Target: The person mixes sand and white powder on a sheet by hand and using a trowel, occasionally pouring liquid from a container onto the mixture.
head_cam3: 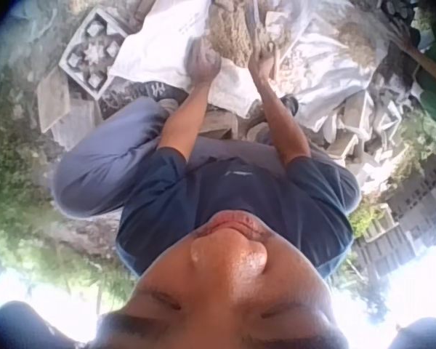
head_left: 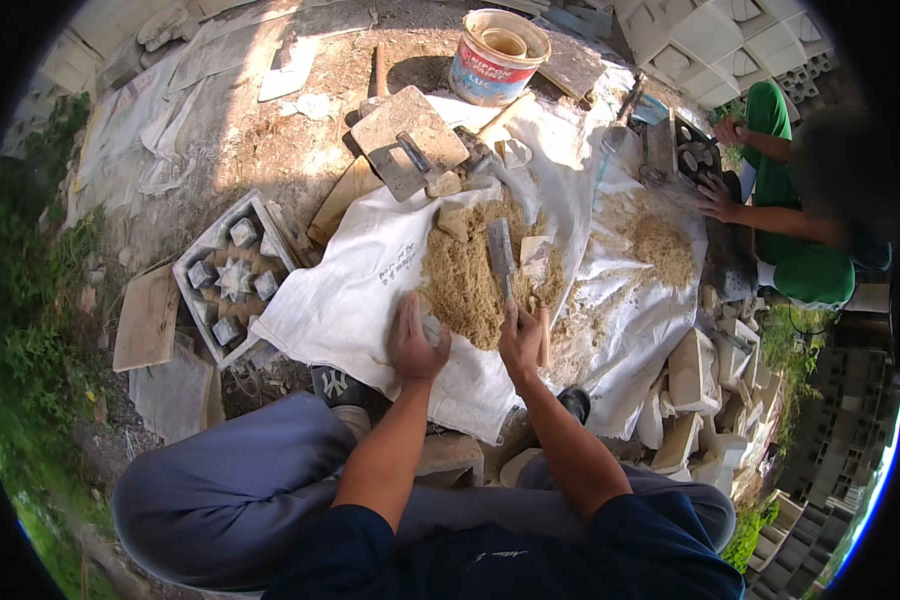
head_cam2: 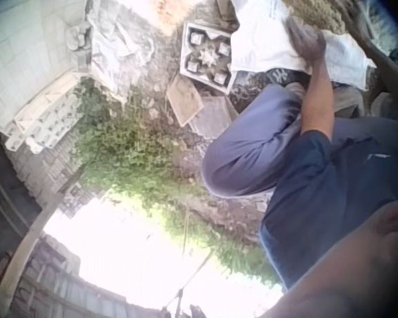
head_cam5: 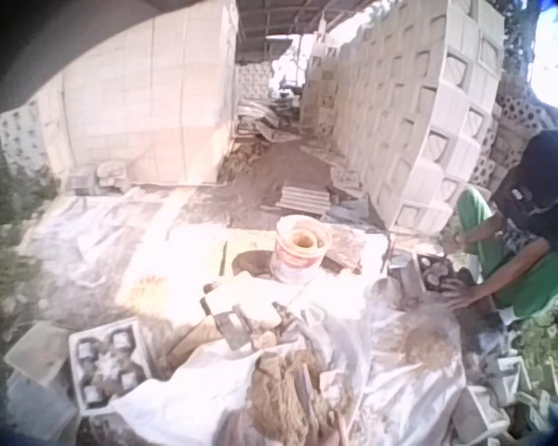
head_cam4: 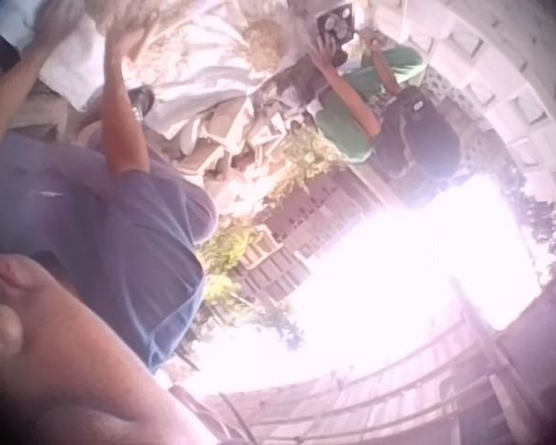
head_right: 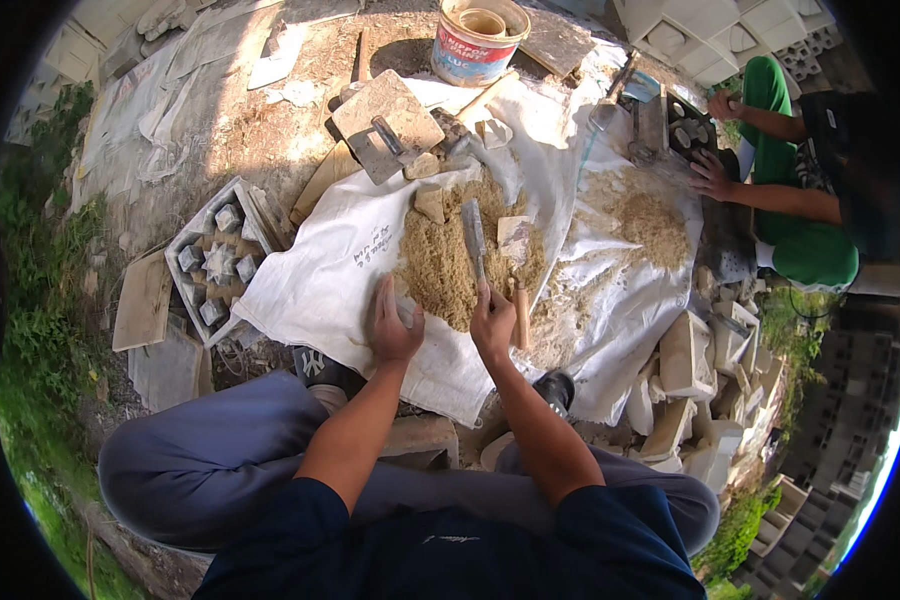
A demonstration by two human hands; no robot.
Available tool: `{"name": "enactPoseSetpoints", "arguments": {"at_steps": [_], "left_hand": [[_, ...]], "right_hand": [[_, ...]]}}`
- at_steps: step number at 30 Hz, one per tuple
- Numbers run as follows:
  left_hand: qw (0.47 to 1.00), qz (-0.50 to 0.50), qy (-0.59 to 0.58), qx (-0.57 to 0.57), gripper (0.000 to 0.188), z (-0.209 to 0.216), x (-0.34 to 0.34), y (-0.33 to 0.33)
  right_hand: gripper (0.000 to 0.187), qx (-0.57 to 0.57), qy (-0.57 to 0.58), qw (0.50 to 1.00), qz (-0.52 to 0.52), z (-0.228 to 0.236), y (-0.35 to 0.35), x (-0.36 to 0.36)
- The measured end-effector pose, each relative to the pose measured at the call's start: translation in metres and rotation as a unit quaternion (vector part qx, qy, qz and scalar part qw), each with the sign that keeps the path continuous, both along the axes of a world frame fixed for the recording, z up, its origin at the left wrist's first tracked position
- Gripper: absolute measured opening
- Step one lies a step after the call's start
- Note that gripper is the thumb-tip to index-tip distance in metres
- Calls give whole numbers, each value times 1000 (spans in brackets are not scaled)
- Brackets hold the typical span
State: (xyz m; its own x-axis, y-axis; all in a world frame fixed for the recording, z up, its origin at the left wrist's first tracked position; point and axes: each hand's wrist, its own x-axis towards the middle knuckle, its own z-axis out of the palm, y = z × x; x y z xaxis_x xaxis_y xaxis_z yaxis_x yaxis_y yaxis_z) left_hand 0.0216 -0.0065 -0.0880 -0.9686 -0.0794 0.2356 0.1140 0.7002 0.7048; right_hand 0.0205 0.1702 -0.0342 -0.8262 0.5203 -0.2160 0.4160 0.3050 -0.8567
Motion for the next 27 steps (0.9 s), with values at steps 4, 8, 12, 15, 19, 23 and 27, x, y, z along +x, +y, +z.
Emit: {"name": "enactPoseSetpoints", "arguments": {"at_steps": [4,8,12,15,19,23,27], "left_hand": [[1000,-7,10,-9,71,8,-7,5],[1000,-14,19,-20,70,8,-6,10],[999,-12,24,-34,60,8,-7,8],[997,-9,64,-40,52,3,-16,11],[991,-66,99,-68,47,17,-67,27],[992,-118,27,-23,51,36,-131,29],[969,-203,-18,-138,64,45,-177,34]], "right_hand": [[45,15,98,995,28,-2,8,-9],[44,74,-105,991,39,-21,11,-5],[45,88,-76,992,50,-4,29,-19],[42,96,-43,994,1,5,51,-27],[38,108,16,993,-50,11,95,-41],[35,116,-94,988,-41,39,120,-54],[32,156,-120,978,-62,21,134,-59]]}}
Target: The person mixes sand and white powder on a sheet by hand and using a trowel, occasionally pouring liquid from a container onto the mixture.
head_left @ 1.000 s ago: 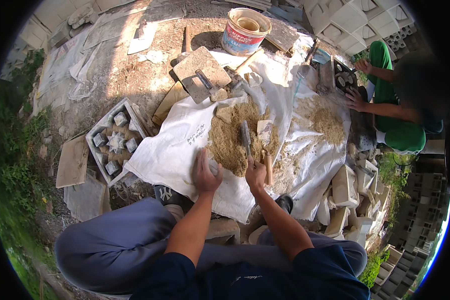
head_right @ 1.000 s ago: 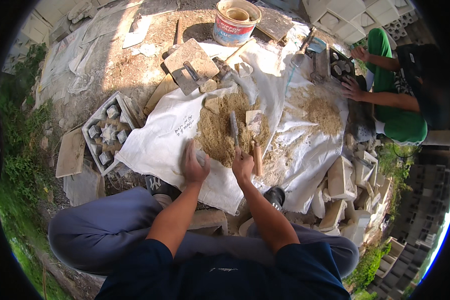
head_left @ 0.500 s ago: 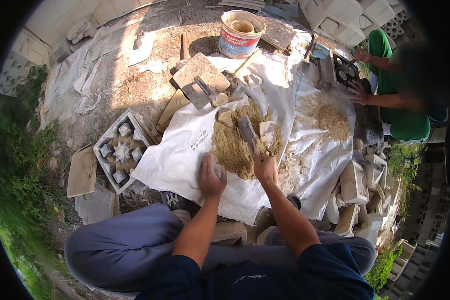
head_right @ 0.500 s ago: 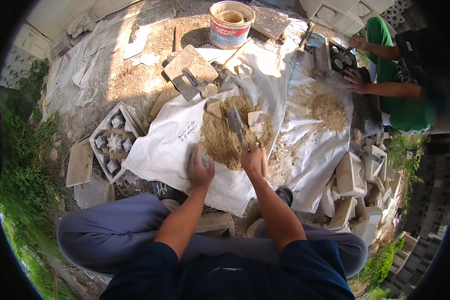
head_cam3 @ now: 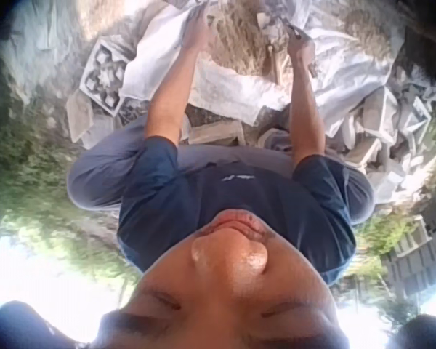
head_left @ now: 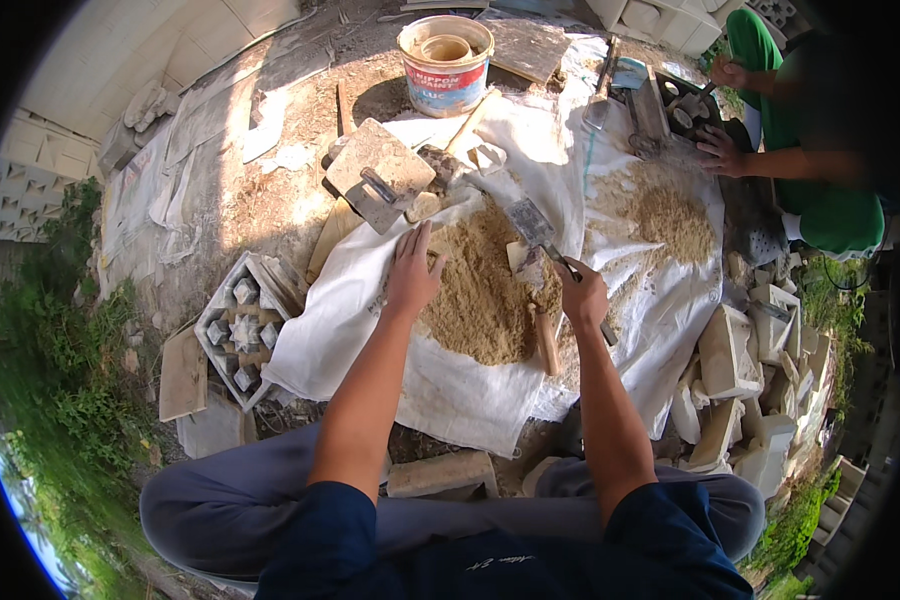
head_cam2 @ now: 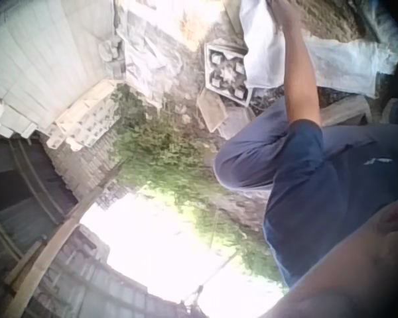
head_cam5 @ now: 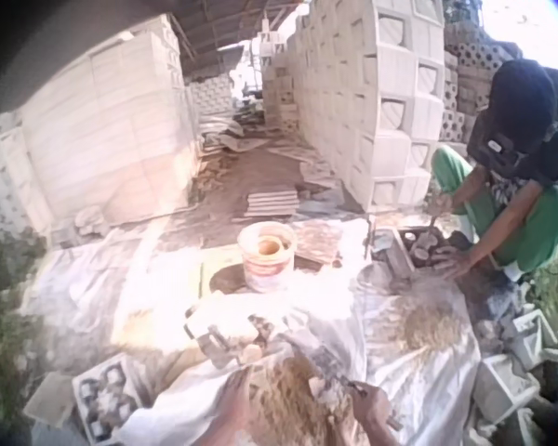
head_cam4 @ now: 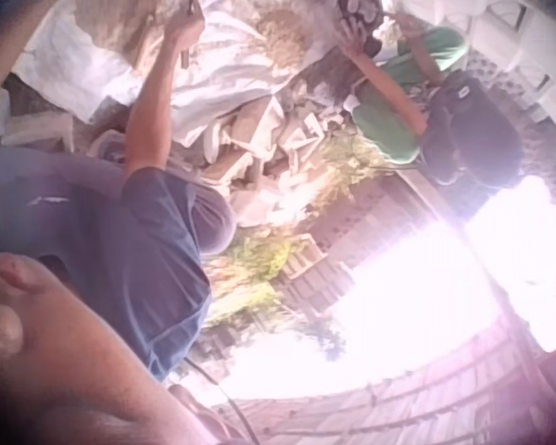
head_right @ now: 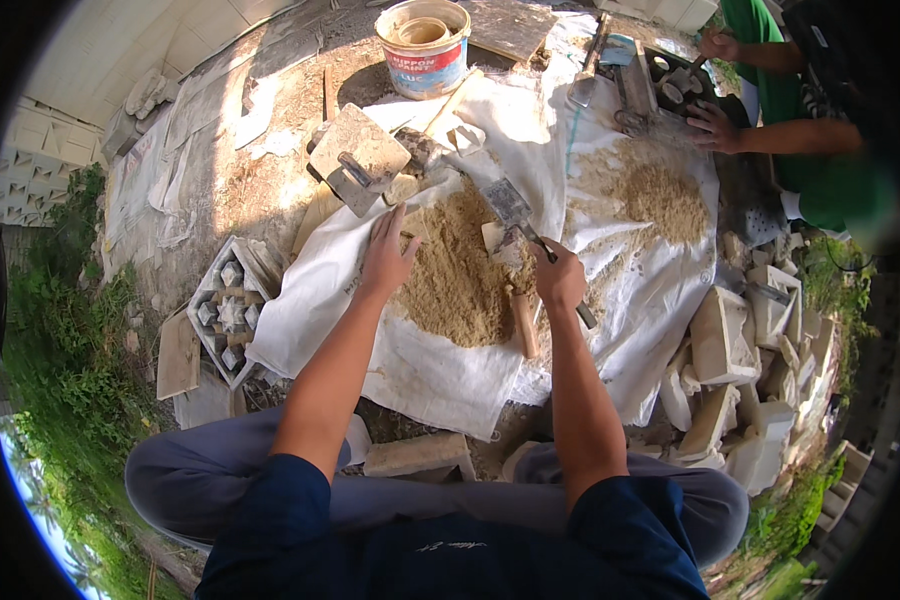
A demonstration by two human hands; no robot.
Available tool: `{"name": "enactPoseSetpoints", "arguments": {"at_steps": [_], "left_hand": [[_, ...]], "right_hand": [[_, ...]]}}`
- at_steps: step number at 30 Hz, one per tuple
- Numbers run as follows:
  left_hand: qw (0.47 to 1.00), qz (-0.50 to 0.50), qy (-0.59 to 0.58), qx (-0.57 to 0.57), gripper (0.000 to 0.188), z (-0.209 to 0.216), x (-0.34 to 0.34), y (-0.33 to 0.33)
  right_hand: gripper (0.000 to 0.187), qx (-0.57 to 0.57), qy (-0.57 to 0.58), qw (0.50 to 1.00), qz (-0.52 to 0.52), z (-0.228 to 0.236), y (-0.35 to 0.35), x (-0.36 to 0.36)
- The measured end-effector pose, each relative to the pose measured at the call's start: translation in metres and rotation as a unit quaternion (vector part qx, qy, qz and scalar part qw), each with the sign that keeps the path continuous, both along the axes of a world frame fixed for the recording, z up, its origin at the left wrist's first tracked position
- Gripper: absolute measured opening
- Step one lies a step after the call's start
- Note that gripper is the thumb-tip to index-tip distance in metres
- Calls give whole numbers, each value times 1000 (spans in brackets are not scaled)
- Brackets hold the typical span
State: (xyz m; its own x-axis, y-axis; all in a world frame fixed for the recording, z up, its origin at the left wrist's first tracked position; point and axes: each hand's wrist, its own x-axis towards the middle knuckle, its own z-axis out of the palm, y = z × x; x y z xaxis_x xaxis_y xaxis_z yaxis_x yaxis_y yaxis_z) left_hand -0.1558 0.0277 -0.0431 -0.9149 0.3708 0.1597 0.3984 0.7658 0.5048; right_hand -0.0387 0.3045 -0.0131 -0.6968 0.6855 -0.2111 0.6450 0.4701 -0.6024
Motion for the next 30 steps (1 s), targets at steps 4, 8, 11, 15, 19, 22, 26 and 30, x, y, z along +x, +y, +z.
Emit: {"name": "enactPoseSetpoints", "arguments": {"at_steps": [4,8,11,15,19,22,26,30], "left_hand": [[997,-13,-48,-62,76,-8,-19,3],[988,29,-146,-33,71,0,-19,12],[988,15,-153,18,61,6,-15,3],[991,57,-74,94,55,15,-3,-12],[988,85,19,126,52,41,6,-13],[986,91,10,139,50,47,11,-16],[983,91,156,45,53,46,24,-56],[972,171,155,-56,57,33,27,-61]], "right_hand": [[35,-12,8,1000,-18,-33,-5,0],[36,-16,56,998,27,-50,-12,10],[29,219,206,953,36,-43,-31,17],[65,-23,-134,991,16,-8,-48,20],[51,-422,-19,902,-89,-20,-51,31],[45,-562,51,821,-83,-23,-40,29],[36,-350,-86,926,109,17,-61,36],[31,32,4,978,207,4,-65,48]]}}
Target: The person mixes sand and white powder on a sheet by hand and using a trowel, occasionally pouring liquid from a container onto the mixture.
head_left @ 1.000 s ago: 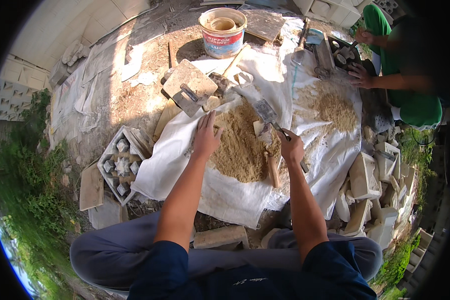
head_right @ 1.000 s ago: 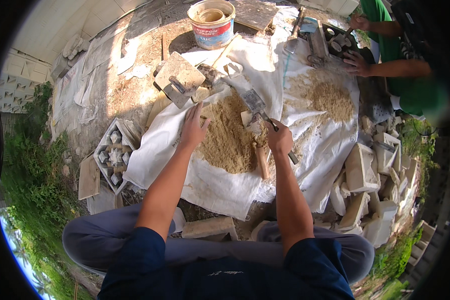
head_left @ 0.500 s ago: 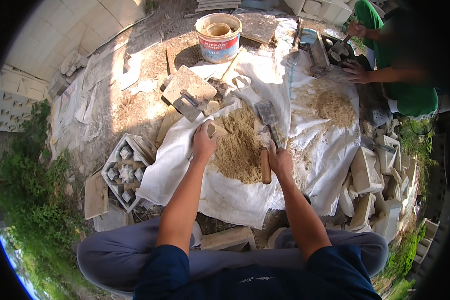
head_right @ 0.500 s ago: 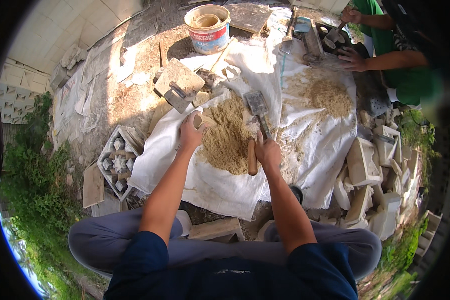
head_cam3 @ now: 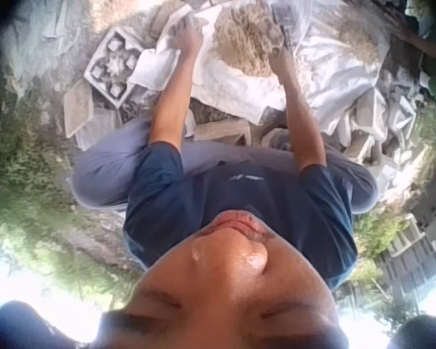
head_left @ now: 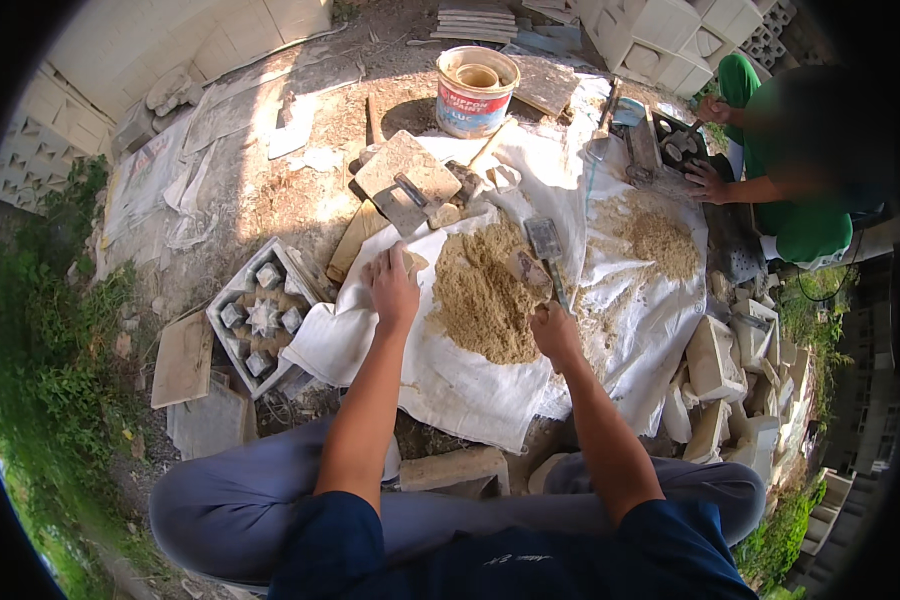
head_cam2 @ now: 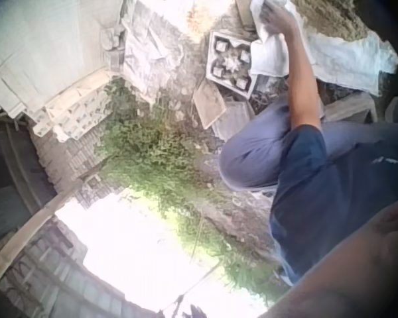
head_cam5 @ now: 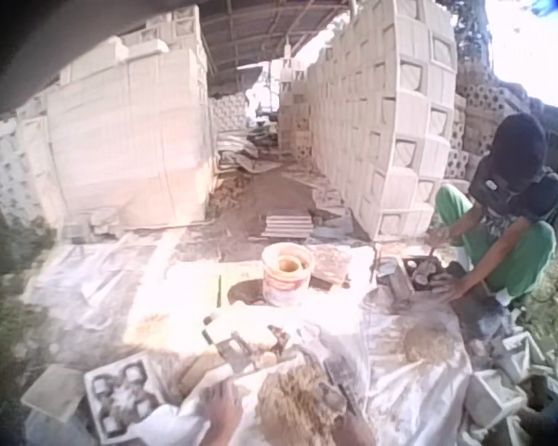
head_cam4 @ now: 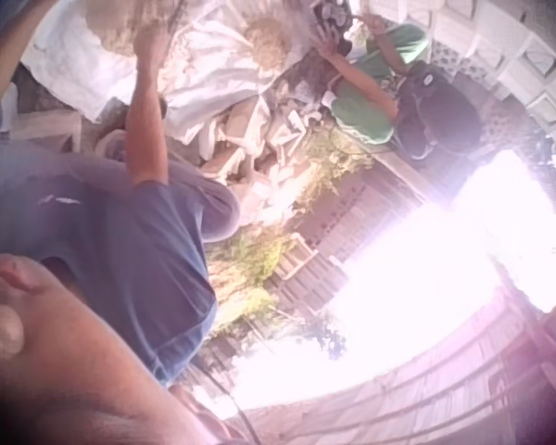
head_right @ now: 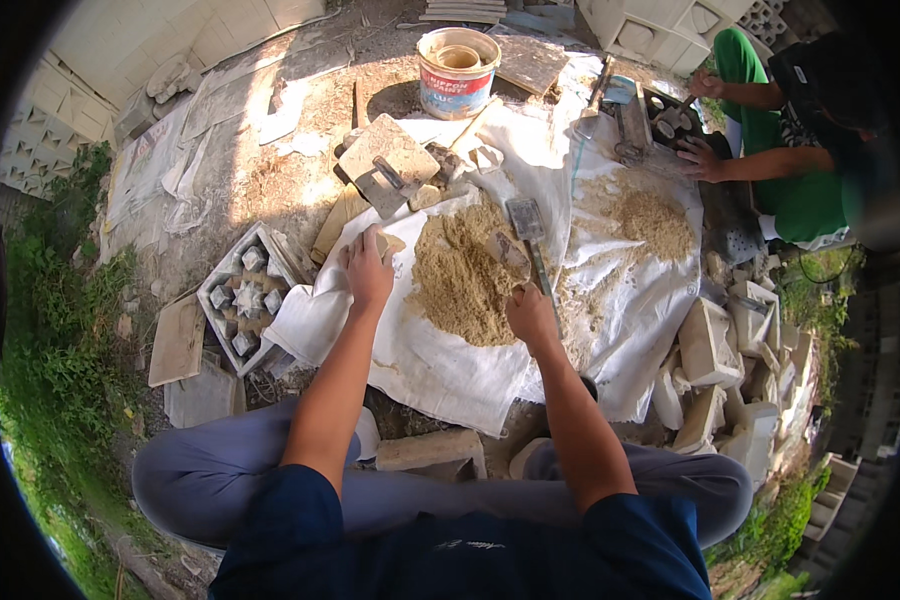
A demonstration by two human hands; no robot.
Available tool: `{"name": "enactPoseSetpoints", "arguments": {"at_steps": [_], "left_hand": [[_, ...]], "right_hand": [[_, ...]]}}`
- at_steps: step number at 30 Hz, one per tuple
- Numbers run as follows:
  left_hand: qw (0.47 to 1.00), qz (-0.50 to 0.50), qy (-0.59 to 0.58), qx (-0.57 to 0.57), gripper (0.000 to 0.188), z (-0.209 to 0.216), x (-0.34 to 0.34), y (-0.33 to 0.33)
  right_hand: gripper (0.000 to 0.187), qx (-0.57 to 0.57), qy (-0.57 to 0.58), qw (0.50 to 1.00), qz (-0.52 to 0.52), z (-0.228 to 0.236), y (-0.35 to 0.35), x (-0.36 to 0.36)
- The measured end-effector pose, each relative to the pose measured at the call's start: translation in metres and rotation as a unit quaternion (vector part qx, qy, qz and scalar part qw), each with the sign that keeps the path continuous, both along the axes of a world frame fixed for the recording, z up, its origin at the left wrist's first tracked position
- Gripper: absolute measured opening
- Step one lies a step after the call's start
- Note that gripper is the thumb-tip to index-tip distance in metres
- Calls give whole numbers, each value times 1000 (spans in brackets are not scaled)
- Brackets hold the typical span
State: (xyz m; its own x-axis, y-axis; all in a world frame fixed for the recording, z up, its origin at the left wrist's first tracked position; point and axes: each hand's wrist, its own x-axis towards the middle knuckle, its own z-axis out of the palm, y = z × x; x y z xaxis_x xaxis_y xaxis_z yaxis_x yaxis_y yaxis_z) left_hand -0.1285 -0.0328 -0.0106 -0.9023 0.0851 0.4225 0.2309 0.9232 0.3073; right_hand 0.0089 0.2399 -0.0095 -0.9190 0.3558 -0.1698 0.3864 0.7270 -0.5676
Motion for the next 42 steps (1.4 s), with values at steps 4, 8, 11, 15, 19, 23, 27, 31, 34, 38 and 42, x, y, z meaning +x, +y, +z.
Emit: {"name": "enactPoseSetpoints", "arguments": {"at_steps": [4,8,11,15,19,23,27,31,34,38,42], "left_hand": [[984,-4,-153,87,54,-12,4,-25],[976,-32,-156,146,50,-10,0,-26],[969,-57,-182,158,49,-7,-4,-35],[959,-79,-172,213,50,-9,-13,-27],[954,-18,-130,270,47,-1,-20,-19],[944,-15,-113,310,44,-5,-26,-37],[930,-20,-159,331,45,-1,-26,-33],[920,-29,-158,358,45,2,-28,-18],[921,-31,-166,351,44,3,-20,-26],[914,-55,-157,370,45,8,-17,-34],[916,-63,-145,368,45,5,-16,-29]], "right_hand": [[41,-89,25,994,-58,19,-11,-20],[34,-1,90,995,35,-9,18,-54],[34,19,61,997,33,-17,16,-85],[40,11,24,998,49,-43,0,-77],[47,-37,11,993,112,-29,-32,-39],[51,-80,5,989,125,17,-59,-12],[49,9,95,995,-24,18,-50,10],[44,23,36,981,-188,-38,-72,50],[25,-195,-22,966,-166,-15,-109,33],[20,-173,-53,974,-134,17,-135,14],[32,-96,36,995,-17,6,-134,38]]}}
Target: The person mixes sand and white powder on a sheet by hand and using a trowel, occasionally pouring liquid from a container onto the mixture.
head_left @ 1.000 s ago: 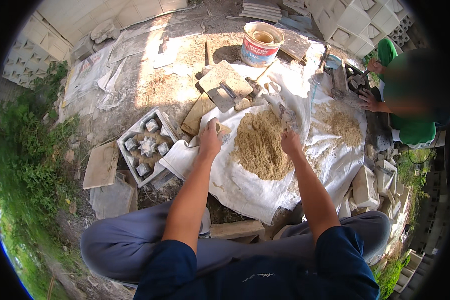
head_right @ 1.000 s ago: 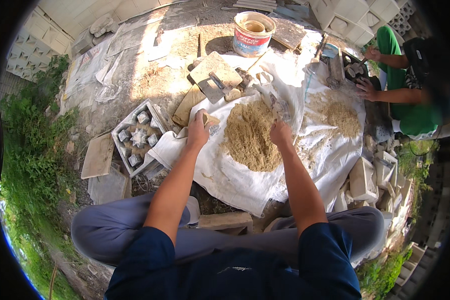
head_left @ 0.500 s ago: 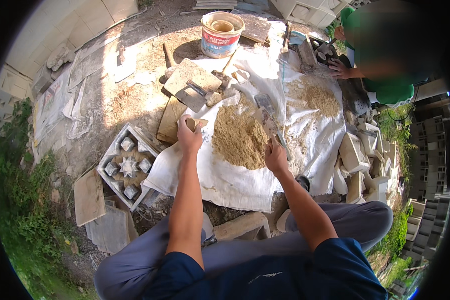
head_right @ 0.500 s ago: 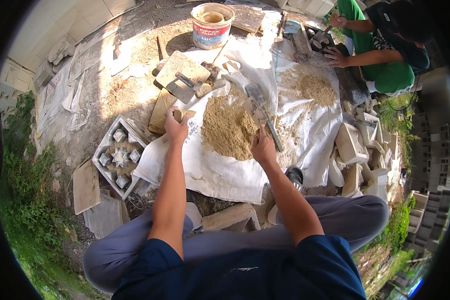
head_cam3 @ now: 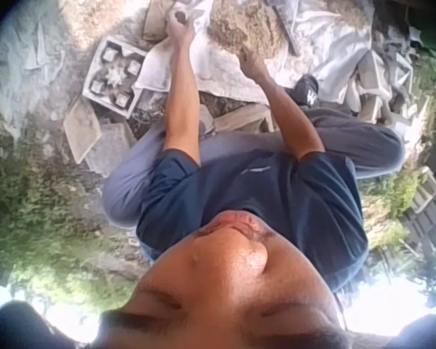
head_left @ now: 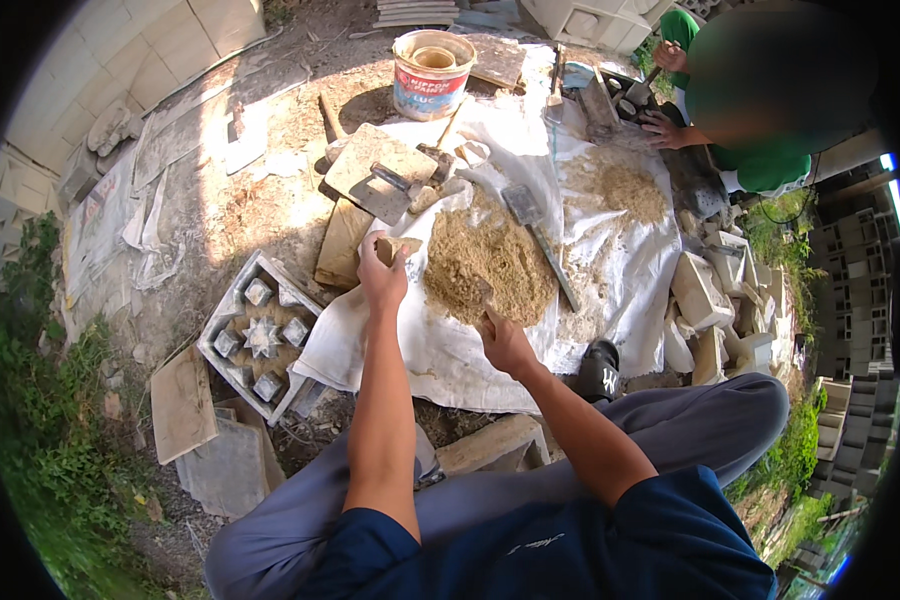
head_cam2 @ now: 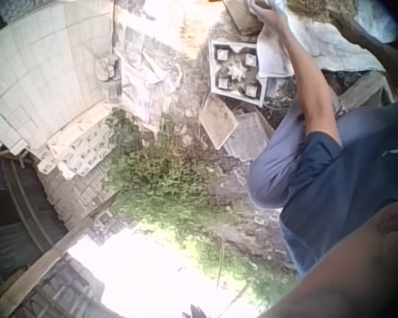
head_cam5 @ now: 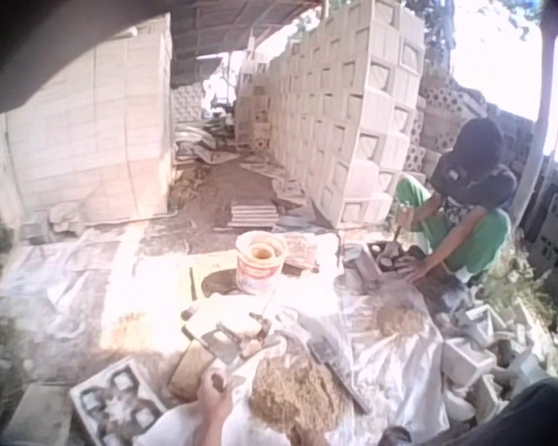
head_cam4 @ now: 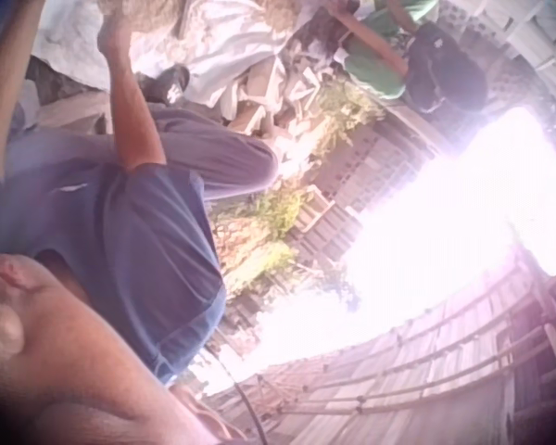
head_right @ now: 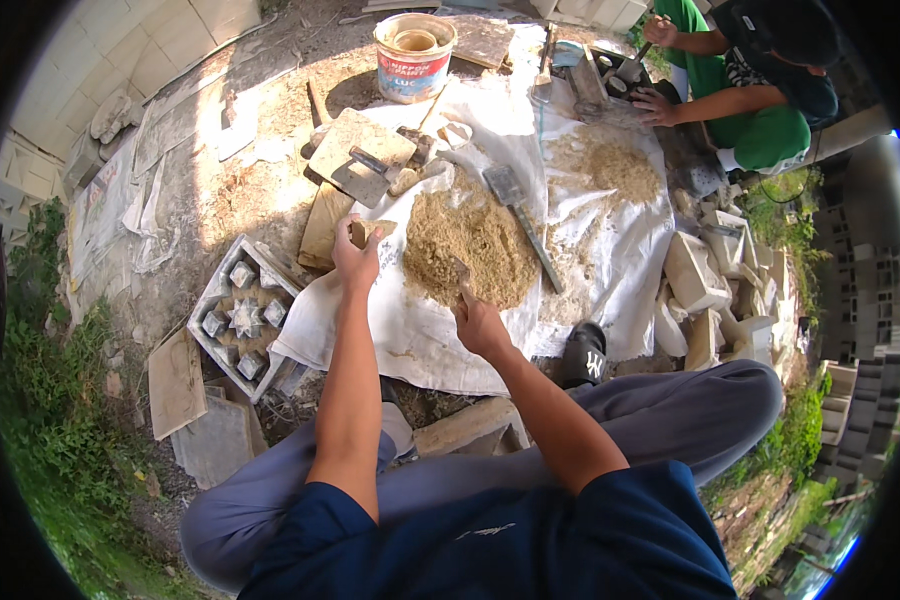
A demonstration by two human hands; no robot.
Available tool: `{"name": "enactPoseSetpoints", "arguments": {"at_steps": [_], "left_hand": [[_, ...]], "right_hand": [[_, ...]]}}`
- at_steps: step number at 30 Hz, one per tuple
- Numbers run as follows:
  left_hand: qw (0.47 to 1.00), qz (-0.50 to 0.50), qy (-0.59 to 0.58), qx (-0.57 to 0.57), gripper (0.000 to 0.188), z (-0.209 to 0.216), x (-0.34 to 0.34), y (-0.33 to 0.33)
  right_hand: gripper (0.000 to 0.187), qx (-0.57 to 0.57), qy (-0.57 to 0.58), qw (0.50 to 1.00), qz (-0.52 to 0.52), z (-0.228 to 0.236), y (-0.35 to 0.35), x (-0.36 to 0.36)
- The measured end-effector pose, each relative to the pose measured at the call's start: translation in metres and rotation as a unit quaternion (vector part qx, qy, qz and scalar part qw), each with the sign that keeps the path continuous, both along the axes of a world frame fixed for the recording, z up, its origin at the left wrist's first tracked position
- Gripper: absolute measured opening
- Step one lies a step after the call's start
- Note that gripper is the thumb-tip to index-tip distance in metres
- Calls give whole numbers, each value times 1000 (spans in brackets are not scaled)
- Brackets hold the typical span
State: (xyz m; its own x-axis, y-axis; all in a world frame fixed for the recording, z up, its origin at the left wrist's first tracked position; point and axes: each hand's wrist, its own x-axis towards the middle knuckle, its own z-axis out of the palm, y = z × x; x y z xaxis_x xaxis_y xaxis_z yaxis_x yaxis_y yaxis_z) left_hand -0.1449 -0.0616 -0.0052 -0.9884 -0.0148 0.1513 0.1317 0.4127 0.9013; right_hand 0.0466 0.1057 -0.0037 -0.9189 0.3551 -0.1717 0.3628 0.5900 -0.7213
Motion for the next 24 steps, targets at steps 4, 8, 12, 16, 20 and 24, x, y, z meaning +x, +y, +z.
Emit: {"name": "enactPoseSetpoints", "arguments": {"at_steps": [4,8,12,16,20,24], "left_hand": [[1000,-14,-4,7,46,-4,4,-6],[1000,-13,11,7,47,-6,2,-1],[1000,-3,11,-8,48,-11,2,-7],[1000,-8,5,2,47,-9,3,-2],[999,6,25,-26,47,-6,8,-1],[988,65,107,-86,46,1,19,-7]], "right_hand": [[47,38,16,999,12,-10,14,24],[43,94,36,975,-200,-22,16,45],[22,-40,-7,938,-343,-19,-28,41],[26,-80,-80,922,-369,-20,-30,26],[34,-79,-81,939,-325,-28,-22,39],[46,-118,-43,958,-259,-9,-57,29]]}}
